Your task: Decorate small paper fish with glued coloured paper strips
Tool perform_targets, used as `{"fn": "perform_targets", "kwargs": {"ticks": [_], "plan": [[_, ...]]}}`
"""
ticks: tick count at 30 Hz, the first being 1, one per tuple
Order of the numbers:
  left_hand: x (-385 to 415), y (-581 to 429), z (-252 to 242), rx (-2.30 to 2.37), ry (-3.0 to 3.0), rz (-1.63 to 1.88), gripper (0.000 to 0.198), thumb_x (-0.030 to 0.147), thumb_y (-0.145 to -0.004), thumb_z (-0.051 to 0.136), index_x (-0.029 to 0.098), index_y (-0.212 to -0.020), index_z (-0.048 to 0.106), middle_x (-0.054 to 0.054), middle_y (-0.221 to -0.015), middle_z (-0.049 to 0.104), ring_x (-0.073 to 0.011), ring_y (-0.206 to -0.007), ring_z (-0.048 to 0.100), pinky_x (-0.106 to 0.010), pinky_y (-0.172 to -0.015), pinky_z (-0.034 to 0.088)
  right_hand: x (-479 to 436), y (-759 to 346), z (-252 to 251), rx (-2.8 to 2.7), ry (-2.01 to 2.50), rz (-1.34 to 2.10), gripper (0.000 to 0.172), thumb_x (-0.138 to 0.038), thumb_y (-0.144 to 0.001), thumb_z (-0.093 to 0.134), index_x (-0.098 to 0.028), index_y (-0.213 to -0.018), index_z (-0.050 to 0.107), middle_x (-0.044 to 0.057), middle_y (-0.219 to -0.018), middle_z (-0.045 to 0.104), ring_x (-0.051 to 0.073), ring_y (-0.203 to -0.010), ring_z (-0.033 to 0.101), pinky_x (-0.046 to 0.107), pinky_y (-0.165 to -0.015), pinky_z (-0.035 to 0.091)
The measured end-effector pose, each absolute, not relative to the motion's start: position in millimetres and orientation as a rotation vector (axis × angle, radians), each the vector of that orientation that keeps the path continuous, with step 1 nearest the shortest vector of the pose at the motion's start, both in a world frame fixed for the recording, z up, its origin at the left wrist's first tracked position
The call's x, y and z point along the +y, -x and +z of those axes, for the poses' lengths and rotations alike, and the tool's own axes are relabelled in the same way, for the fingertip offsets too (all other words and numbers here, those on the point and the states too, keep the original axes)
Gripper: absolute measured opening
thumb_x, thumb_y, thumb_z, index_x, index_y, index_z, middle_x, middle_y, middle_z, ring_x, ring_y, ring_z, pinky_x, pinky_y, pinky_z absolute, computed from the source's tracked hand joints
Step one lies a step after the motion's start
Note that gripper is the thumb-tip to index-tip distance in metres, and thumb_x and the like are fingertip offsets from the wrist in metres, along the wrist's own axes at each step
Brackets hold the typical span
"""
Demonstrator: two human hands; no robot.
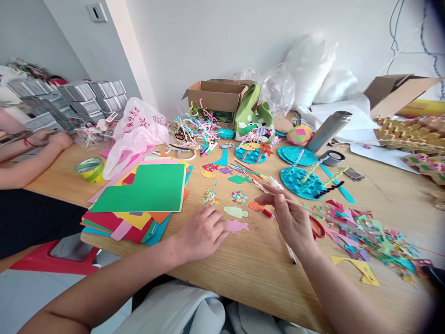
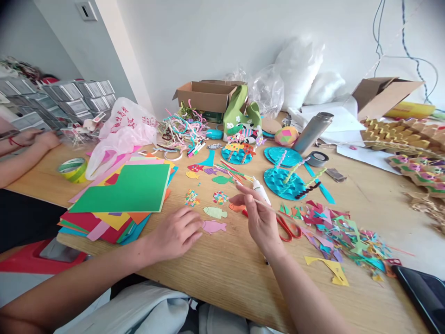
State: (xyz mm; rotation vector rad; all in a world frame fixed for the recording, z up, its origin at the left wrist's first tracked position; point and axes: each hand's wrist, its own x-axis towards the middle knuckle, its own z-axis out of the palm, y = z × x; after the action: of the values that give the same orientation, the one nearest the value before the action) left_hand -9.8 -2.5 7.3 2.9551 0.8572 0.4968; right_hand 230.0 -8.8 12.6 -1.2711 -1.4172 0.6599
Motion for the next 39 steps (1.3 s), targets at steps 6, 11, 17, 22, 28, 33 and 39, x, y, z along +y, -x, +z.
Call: {"fn": "perform_targets", "kwargs": {"ticks": [6, 11, 17, 22, 28, 33, 39], "plan": [[20, 1, 21, 0.914, -2.891, 0.555, 0.018, 0.010, -0.084, 0.050, 0.015, -0.092, 0.065, -0.008, -0.094, 0.063, -0.0202, -0.095, 0.052, -0.036, -0.087, 0.047, 14, -200, 21, -1.265, 1.231, 0.773, 0.046, -0.059, -0.089, 0.047, -0.017, -0.078, 0.063, 0.001, -0.058, 0.057, 0.013, -0.050, 0.055, 0.026, -0.050, 0.045], [6, 4, -2, 0.901, -2.865, 0.537, 0.021, 0.007, -0.082, 0.047, 0.015, -0.088, 0.066, -0.007, -0.092, 0.062, -0.0214, -0.093, 0.051, -0.038, -0.086, 0.047, 14, -186, -1, -1.388, 1.357, 0.725, 0.052, -0.060, -0.091, 0.041, -0.017, -0.068, 0.059, -0.003, -0.049, 0.046, 0.010, -0.043, 0.043, 0.022, -0.042, 0.034], [4, 2, -13, 0.979, -2.789, 0.495, 0.023, 0.008, -0.081, 0.049, 0.015, -0.097, 0.064, -0.009, -0.106, 0.061, -0.0238, -0.104, 0.048, -0.041, -0.093, 0.046, 12, -190, -16, -1.544, 1.395, 0.547, 0.051, -0.056, -0.093, 0.037, -0.018, -0.068, 0.059, 0.000, -0.055, 0.054, 0.011, -0.046, 0.048, 0.023, -0.044, 0.036], [6, 0, -12, 1.030, -2.759, 0.500, 0.031, 0.009, -0.083, 0.048, 0.015, -0.111, 0.061, -0.009, -0.115, 0.060, -0.0244, -0.110, 0.046, -0.042, -0.098, 0.043, 14, -187, -18, -1.661, 1.431, 0.482, 0.051, -0.055, -0.095, 0.035, -0.019, -0.069, 0.060, 0.003, -0.059, 0.060, 0.014, -0.050, 0.056, 0.024, -0.049, 0.041], [3, -2, -12, 1.043, -2.792, 0.449, 0.033, 0.010, -0.084, 0.047, 0.013, -0.115, 0.058, -0.010, -0.117, 0.060, -0.0252, -0.110, 0.046, -0.043, -0.098, 0.042, 15, -183, -23, -1.748, 1.426, 0.437, 0.047, -0.050, -0.097, 0.033, -0.020, -0.069, 0.057, 0.004, -0.060, 0.062, 0.015, -0.052, 0.058, 0.025, -0.052, 0.043], [3, -3, -11, 1.063, -2.799, 0.410, 0.031, 0.011, -0.086, 0.045, 0.014, -0.114, 0.059, -0.010, -0.109, 0.061, -0.0252, -0.107, 0.048, -0.043, -0.095, 0.043, 16, -184, -24, -1.789, 1.394, 0.401, 0.042, -0.045, -0.097, 0.035, -0.021, -0.067, 0.053, 0.004, -0.061, 0.063, 0.016, -0.052, 0.059, 0.026, -0.053, 0.043], [2, -4, -12, 1.070, -2.795, 0.395, 0.032, 0.011, -0.085, 0.045, 0.015, -0.114, 0.059, -0.010, -0.109, 0.061, -0.0252, -0.107, 0.048, -0.043, -0.094, 0.043, 16, -184, -25, -1.826, 1.397, 0.396, 0.038, -0.041, -0.097, 0.036, -0.022, -0.068, 0.052, 0.003, -0.059, 0.062, 0.016, -0.051, 0.058, 0.027, -0.052, 0.042]]}}
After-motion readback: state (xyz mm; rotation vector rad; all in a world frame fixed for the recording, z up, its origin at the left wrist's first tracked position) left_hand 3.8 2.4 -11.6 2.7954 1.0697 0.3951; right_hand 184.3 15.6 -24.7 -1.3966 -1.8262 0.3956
